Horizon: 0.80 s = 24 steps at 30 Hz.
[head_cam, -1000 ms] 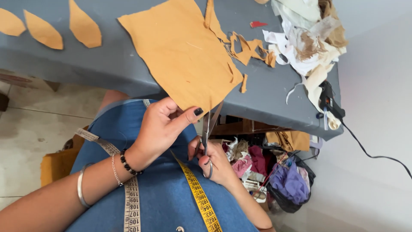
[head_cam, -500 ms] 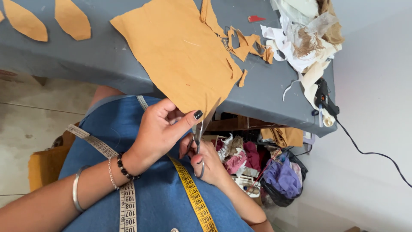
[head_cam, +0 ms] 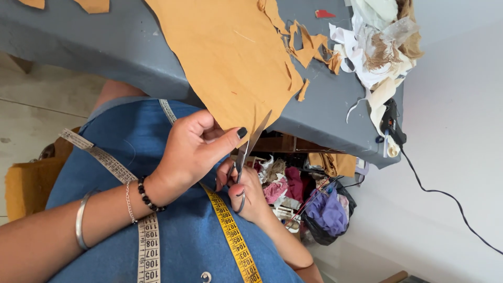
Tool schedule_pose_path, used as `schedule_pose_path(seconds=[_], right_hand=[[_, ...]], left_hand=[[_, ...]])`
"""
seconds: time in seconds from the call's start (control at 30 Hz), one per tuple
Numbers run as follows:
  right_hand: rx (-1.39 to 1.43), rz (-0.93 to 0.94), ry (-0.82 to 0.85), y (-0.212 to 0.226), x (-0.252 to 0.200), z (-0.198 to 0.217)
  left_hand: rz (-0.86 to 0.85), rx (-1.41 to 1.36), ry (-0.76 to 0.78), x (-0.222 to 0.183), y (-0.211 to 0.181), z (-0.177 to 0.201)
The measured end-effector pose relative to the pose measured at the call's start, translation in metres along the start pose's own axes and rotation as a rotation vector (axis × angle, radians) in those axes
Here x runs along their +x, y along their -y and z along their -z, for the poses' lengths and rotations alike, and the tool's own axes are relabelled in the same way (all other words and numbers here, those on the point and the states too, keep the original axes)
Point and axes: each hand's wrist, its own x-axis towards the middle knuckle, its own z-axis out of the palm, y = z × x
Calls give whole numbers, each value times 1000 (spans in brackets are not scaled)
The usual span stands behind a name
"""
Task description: Cutting leaf shapes from fabric and assembling them using a hot glue gun
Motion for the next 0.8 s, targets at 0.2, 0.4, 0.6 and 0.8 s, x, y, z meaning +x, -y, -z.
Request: schedule_pose_path(seconds=[0.2, 0.4, 0.6, 0.8], right_hand=[[18, -6, 4, 0, -1, 2], [32, -23, 40, -1, -6, 3], [13, -5, 55, 0, -5, 6], [18, -4, 56, 0, -5, 6]], left_hand=[[-12, 28, 14, 1, -4, 5], [-12, 41, -6, 1, -7, 8], [30, 35, -15, -2, 7, 14], [32, 57, -11, -2, -2, 16]])
